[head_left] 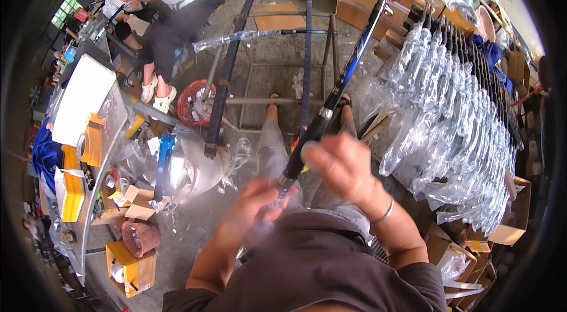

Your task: The person wipes a long, dark fishing rod with a white cloth, focusing on the handle and reel seat. They then slide a clear plastic sleeve over the rod and place it on a metal rack. The person repeats this process with a second rod, wiping it and sliding a sleeve over it before placing it on the rack.

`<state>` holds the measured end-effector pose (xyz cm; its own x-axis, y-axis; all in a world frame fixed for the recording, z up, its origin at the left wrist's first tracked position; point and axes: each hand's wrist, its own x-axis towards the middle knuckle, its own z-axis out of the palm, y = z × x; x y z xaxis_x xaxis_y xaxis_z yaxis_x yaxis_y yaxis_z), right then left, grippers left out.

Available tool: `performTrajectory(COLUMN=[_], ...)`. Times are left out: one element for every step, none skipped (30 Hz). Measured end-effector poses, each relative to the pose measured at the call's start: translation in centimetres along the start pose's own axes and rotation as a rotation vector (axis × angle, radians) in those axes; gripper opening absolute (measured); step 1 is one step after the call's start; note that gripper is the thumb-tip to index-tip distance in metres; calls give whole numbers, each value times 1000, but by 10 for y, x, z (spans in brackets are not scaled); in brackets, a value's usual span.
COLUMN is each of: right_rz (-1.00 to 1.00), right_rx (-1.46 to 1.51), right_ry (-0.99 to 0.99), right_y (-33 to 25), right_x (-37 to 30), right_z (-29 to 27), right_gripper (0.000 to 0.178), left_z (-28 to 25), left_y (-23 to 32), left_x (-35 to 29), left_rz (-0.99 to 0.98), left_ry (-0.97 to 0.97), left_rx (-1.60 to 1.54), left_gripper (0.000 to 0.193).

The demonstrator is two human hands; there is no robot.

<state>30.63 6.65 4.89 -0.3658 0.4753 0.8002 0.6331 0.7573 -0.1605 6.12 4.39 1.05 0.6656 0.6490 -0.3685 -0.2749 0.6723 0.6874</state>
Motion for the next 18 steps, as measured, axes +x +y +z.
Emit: performTrajectory(right_rz=[58,99,137,131,122,120,116,86,82,77,91,97,102,107,109,102,153,203], right_rx=[-12,-36,-80,-63,-51,-36,-4,35,27,20,20,-7,-34,-62,-89,-96,-121,-147], right_ry=[48,103,128,139,147,150,91,52,10,-31,-45,-49,-52,-55,-49,29,80,131], right_y=[11,20,20,17,13,5,-5,-13,-17,-19,-14,-12,-11,-8,-3,4,13,21], right_x=[3,9,11,8,3,-5,-9,-9,-8,-8,-8,-9,-9,-9,-6,-3,-1,1], right_z=[0,-1,-2,0,2,3,3,6,9,10,12,12,12,11,8,8,6,4], right_gripper=[37,37,37,37,37,37,36,37,38,38,39,39,38,38,36,34,34,33], left_z=[0,2,4,7,9,8,5,4,4,5,6,9,13,17,19,21,23,25], left_y=[-1,0,1,2,3,2,1,0,-1,-2,-1,-1,-2,-1,2,6,8,10], left_x=[2,3,4,4,4,7,10,12,12,13,14,15,15,15,14,15,14,13], left_rz=[16,24,31,39,46,78,111,138,171,204,246,327,409,494,512,531,545,555], left_ry=[-14,-12,-9,-6,38,43,49,58,99,138,178,222,265,308,328,350,373,390], left_rx=[-9,-6,-3,0,45,105,166,227,310,393,482,598,714,829,884,939,991,1040], left_gripper=[50,50,50,50,50,48,46,43,40,37,34,32,29,27,26,26,25,26])
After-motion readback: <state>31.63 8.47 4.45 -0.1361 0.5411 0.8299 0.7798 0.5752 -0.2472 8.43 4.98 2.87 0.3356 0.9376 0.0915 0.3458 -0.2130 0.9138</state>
